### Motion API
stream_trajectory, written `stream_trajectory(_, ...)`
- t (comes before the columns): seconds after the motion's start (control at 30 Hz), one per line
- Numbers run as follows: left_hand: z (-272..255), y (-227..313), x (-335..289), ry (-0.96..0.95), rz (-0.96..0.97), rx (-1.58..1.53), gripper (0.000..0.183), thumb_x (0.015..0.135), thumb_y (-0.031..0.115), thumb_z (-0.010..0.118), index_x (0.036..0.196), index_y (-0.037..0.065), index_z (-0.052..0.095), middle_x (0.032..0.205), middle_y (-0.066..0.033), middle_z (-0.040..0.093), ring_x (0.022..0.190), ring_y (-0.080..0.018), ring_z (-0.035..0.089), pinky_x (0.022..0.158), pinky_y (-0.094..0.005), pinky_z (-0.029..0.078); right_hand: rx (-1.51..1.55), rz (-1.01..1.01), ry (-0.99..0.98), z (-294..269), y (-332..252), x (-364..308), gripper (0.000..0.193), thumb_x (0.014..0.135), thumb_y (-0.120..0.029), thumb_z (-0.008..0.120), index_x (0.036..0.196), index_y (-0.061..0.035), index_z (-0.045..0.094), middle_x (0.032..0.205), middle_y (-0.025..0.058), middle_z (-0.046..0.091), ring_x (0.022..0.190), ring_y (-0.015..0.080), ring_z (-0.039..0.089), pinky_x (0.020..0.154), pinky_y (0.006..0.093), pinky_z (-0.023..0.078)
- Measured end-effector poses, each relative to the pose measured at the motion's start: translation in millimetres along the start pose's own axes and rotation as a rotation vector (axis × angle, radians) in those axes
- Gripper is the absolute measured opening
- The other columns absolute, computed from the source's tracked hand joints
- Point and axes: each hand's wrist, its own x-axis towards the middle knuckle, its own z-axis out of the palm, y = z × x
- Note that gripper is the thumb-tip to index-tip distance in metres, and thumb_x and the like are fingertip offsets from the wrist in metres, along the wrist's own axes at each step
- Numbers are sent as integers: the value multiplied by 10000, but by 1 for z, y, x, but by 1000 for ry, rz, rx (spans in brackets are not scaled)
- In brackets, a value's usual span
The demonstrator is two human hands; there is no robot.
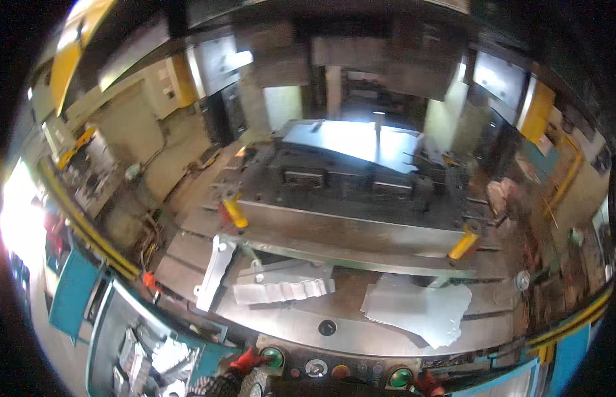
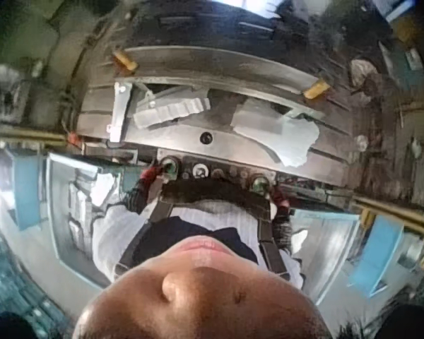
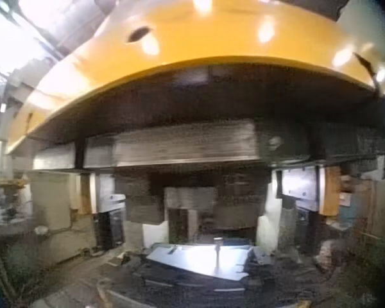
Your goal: Operating a large metal stamping press to form sheet metal parts.
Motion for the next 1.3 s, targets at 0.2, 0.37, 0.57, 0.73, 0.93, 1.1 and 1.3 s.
stream_trajectory(0.2, 19, 10, 6, 113, 22, -39, 689, 575, 352, 728, 1077, -33, 457, 1036, -171, 531, 970, -247, 505, 821, -340, 400, 404, -75, 65, -13, -149, 32, 463, 741, -426, 498, 1014, -52, 475, 811, 100, 556, 749, 222, 546, 656, 340, 444)
stream_trajectory(0.37, 31, 46, 0, 267, -202, 351, 782, 522, 472, 707, 1088, -8, 458, 1073, -191, 517, 1009, -319, 486, 838, -380, 392, 378, -249, -12, -13, -205, 69, 473, 724, -400, 526, 1037, -52, 458, 850, 104, 545, 780, 220, 537, 681, 339, 436)
stream_trajectory(0.57, 27, 73, -10, 252, -276, 404, 765, 502, 480, 708, 1054, 13, 458, 1060, -185, 522, 1008, -315, 487, 829, -387, 394, 357, -327, -98, -4, -228, 84, 496, 704, -370, 559, 1065, -52, 438, 896, 107, 533, 817, 218, 526, 712, 338, 427)
stream_trajectory(0.73, 29, 68, -8, 298, -225, 397, 773, 500, 492, 709, 1052, 9, 464, 1048, -194, 525, 995, -314, 495, 825, -385, 397, 358, -336, -125, 0, -233, 82, 523, 688, -345, 587, 1088, -52, 421, 935, 110, 522, 848, 215, 517, 737, 337, 420)
stream_trajectory(0.93, 27, 71, -3, 279, -258, 433, 764, 499, 486, 712, 1041, 3, 474, 1028, -203, 533, 970, -327, 510, 807, -387, 412, 389, -315, -112, 3, -231, 73, 563, 668, -314, 620, 1116, -53, 401, 981, 114, 509, 885, 213, 506, 767, 337, 411)
stream_trajectory(1.1, 27, 54, 1, 263, -238, 435, 780, 490, 495, 712, 1047, 3, 477, 1027, -206, 535, 971, -324, 512, 806, -385, 413, 425, -287, -99, 3, -225, 63, 603, 651, -289, 647, 1139, -53, 384, 1020, 117, 498, 916, 210, 496, 792, 336, 403)
stream_trajectory(1.3, 24, 73, -6, 234, -237, 395, 808, 473, 525, 715, 1040, -6, 492, 1032, -211, 534, 967, -321, 515, 812, -378, 412, 484, -218, -54, 6, -209, 44, 656, 631, -259, 680, 1167, -53, 364, 1066, 121, 485, 954, 208, 485, 823, 335, 394)
